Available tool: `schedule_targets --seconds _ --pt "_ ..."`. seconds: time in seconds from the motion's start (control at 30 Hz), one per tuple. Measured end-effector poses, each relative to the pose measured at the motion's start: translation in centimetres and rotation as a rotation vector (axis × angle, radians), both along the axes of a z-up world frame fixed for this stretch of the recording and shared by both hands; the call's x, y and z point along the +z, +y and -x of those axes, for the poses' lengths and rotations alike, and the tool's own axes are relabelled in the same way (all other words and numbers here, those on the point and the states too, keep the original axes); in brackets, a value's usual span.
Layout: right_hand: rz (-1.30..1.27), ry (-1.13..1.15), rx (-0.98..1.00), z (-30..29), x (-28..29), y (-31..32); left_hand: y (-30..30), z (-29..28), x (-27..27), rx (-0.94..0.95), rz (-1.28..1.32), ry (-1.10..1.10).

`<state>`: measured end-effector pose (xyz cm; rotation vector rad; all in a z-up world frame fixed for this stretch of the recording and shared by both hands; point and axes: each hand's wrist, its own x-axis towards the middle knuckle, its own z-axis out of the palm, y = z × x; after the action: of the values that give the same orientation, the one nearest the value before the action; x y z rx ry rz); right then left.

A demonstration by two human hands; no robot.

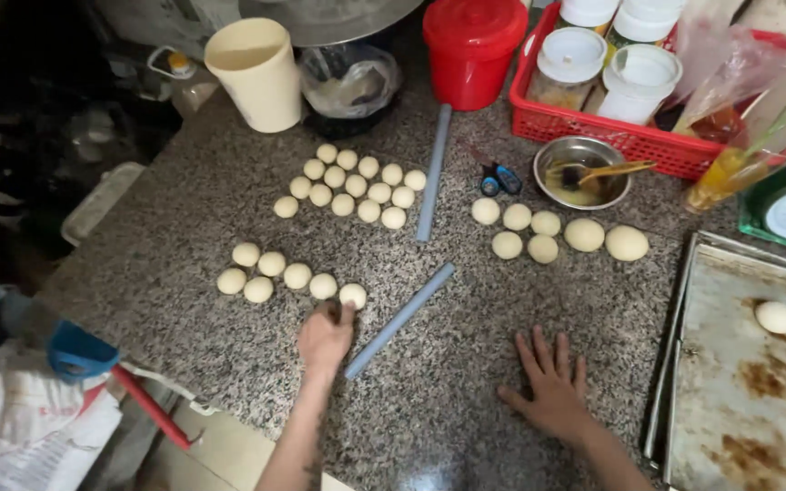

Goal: Placing pre-portioned dough balls onto a baking tray in an organized grid pattern

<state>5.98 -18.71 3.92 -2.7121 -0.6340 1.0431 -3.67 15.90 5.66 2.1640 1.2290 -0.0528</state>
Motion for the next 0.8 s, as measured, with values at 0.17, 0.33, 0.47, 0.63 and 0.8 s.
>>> schedule_targets --seconds 0.17,0.33,0.47,0.63,0.8 --pt "0.031 -0.009 -0.020 0.0 0.8 0.3 -1.1 -3.4 -6.5 0.152 -0.298 -0.260" --pt "-0.042 -0.032 -0.049 0.3 1.2 -0.6 -3.3 -3.9 -0.3 0.117 -0.028 -0.231" --pt "-0.094 -0.149 -0.005 -0.2 1.2 -2.1 -6.0 -4.2 2.9 -0.086 0.034 -0.463" --pt "0.100 -0.205 -0.068 -0.1 0.9 -3.6 -12.4 -5.6 0.5 -0.463 0.132 -0.877" --pt "0.119 -0.265 -0.220 0.7 1.2 -4.4 -15.5 -7.0 -0.4 -0.799 0.126 -0.179"
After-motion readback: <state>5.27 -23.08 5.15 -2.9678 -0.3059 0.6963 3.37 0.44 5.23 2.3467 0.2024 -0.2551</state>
